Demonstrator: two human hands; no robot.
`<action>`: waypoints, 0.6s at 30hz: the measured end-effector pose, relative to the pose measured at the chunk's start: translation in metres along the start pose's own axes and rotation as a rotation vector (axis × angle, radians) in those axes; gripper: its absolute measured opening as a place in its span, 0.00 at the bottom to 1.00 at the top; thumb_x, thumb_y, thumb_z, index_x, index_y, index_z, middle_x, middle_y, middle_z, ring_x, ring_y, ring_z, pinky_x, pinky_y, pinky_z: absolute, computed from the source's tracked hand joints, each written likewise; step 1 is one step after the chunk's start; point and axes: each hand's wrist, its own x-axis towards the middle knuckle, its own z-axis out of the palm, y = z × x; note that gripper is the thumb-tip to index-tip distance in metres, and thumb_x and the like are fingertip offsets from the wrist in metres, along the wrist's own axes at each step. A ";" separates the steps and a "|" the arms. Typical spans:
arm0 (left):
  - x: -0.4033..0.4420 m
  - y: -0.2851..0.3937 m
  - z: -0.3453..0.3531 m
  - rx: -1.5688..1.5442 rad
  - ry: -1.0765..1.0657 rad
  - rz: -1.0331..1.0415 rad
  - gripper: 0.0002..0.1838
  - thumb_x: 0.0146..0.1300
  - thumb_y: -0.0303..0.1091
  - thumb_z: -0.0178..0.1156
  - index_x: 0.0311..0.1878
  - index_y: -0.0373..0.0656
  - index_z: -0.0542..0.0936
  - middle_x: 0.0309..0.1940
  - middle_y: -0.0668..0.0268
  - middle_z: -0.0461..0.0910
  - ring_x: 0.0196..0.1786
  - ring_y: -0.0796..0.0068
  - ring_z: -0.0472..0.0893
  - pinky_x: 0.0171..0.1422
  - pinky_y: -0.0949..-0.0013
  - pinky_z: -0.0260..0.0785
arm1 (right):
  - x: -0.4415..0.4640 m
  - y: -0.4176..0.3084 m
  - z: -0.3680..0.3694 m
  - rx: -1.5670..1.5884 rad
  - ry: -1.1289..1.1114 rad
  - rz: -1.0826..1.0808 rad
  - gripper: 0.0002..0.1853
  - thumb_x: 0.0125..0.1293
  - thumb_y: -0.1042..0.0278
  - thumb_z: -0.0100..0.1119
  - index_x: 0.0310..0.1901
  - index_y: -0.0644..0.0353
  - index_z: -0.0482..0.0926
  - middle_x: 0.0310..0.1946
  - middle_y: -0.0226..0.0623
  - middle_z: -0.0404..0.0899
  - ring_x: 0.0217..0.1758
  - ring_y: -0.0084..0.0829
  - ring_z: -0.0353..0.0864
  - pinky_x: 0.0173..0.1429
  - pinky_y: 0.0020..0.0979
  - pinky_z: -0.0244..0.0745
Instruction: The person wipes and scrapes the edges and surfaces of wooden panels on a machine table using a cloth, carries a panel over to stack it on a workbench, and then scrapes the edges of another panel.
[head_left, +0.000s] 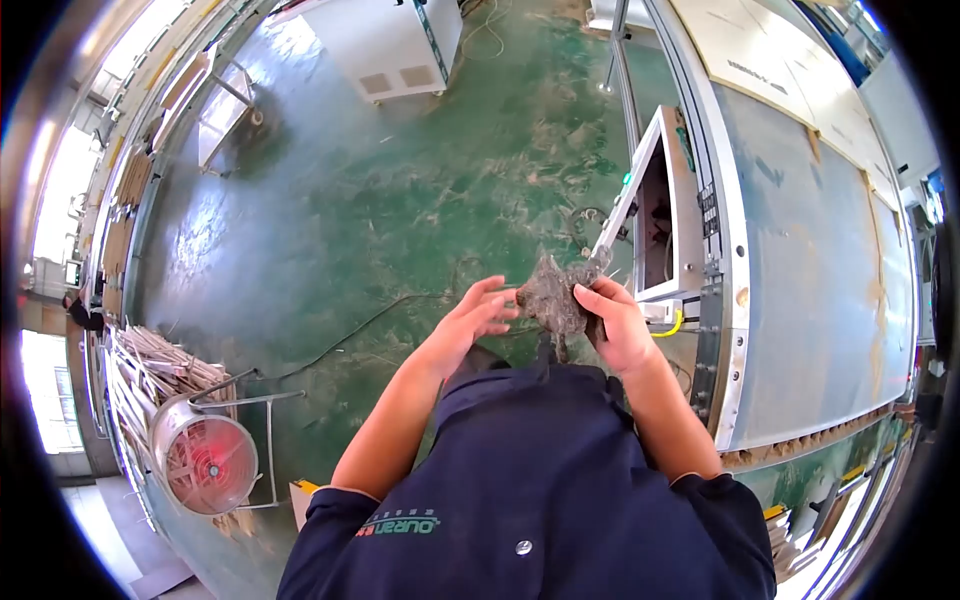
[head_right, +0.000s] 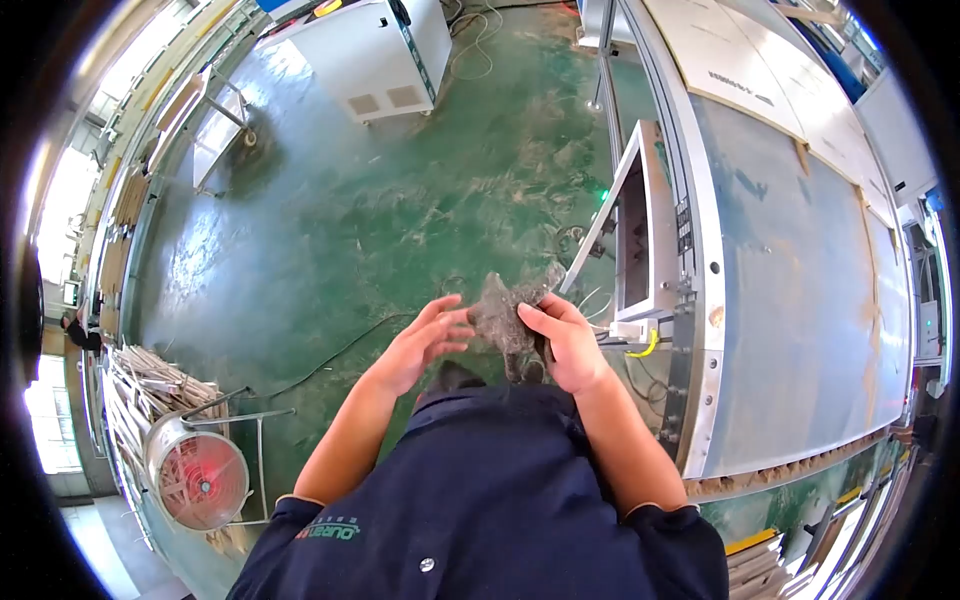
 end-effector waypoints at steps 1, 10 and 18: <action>0.011 0.003 -0.002 -0.107 -0.037 -0.005 0.26 0.75 0.39 0.48 0.72 0.42 0.59 0.66 0.60 0.69 0.61 0.70 0.73 0.65 0.63 0.67 | 0.005 0.001 -0.001 -0.011 -0.007 -0.005 0.15 0.70 0.71 0.57 0.54 0.69 0.75 0.47 0.39 0.82 0.47 0.29 0.82 0.54 0.30 0.76; 0.116 0.025 0.012 0.072 -0.024 -0.143 0.07 0.63 0.28 0.62 0.36 0.43 0.73 0.32 0.72 0.77 0.33 0.81 0.76 0.40 0.76 0.69 | 0.034 0.004 -0.060 -0.857 0.643 -0.313 0.15 0.56 0.78 0.65 0.47 0.62 0.76 0.37 0.36 0.79 0.41 0.26 0.77 0.44 0.29 0.73; 0.166 0.057 0.028 0.617 -0.602 0.153 0.19 0.60 0.19 0.57 0.55 0.39 0.70 0.52 0.60 0.76 0.58 0.69 0.76 0.63 0.66 0.69 | 0.090 0.019 -0.011 -0.559 0.620 -0.381 0.29 0.63 0.68 0.65 0.64 0.60 0.67 0.47 0.35 0.76 0.51 0.29 0.77 0.56 0.31 0.72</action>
